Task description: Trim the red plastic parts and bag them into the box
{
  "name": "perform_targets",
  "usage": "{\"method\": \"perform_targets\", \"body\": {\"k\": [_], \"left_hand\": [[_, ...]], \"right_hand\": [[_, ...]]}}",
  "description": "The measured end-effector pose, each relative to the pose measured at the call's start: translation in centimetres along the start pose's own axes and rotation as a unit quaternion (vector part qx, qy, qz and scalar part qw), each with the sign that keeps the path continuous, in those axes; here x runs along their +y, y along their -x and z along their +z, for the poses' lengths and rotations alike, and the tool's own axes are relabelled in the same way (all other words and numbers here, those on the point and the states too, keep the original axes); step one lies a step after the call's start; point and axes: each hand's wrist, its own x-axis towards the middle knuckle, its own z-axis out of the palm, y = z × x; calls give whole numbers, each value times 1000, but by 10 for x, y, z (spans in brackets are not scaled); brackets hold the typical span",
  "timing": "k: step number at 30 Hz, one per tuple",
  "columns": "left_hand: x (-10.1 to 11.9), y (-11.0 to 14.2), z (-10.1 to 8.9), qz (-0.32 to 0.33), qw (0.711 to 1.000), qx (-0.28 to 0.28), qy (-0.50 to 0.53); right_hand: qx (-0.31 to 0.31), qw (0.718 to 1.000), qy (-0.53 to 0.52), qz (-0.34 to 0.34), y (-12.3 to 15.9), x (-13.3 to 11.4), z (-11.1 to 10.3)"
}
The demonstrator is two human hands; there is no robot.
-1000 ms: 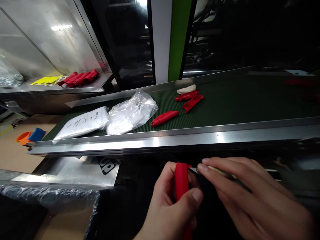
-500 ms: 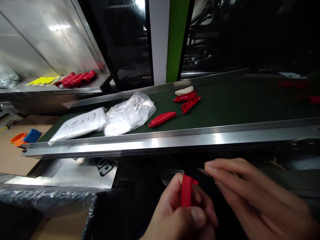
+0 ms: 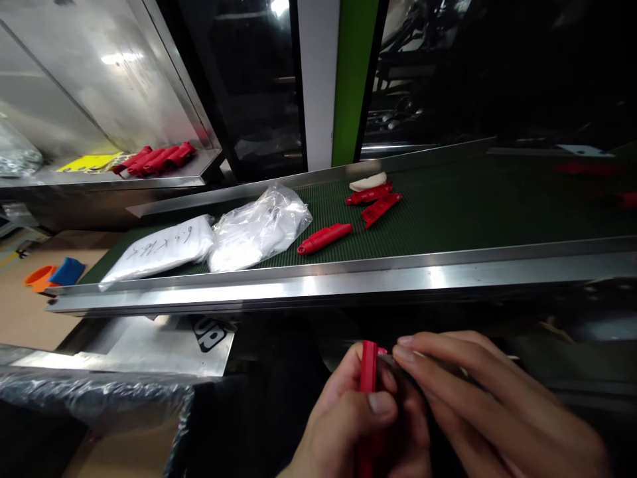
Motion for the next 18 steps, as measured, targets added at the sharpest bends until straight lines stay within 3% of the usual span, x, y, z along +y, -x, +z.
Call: {"method": "perform_targets", "body": {"k": [4,7,11,14,18], "left_hand": [[0,-1,-5,1,1000,14,-21],[2,2,3,-1,999,7,-35],[7,10,25,-63,990,82,-93],[10,10,25,-73,994,71,-43],[10,8,7,-139,989,46,13]], "right_hand": [[23,1000,1,-3,1,0,2],[13,1000,19,17,1,5,2],[41,996,27,79,2,13,-1],[39,999,-6,27,2,14,-6],[-23,999,-3,-47,0,16,-13]]}}
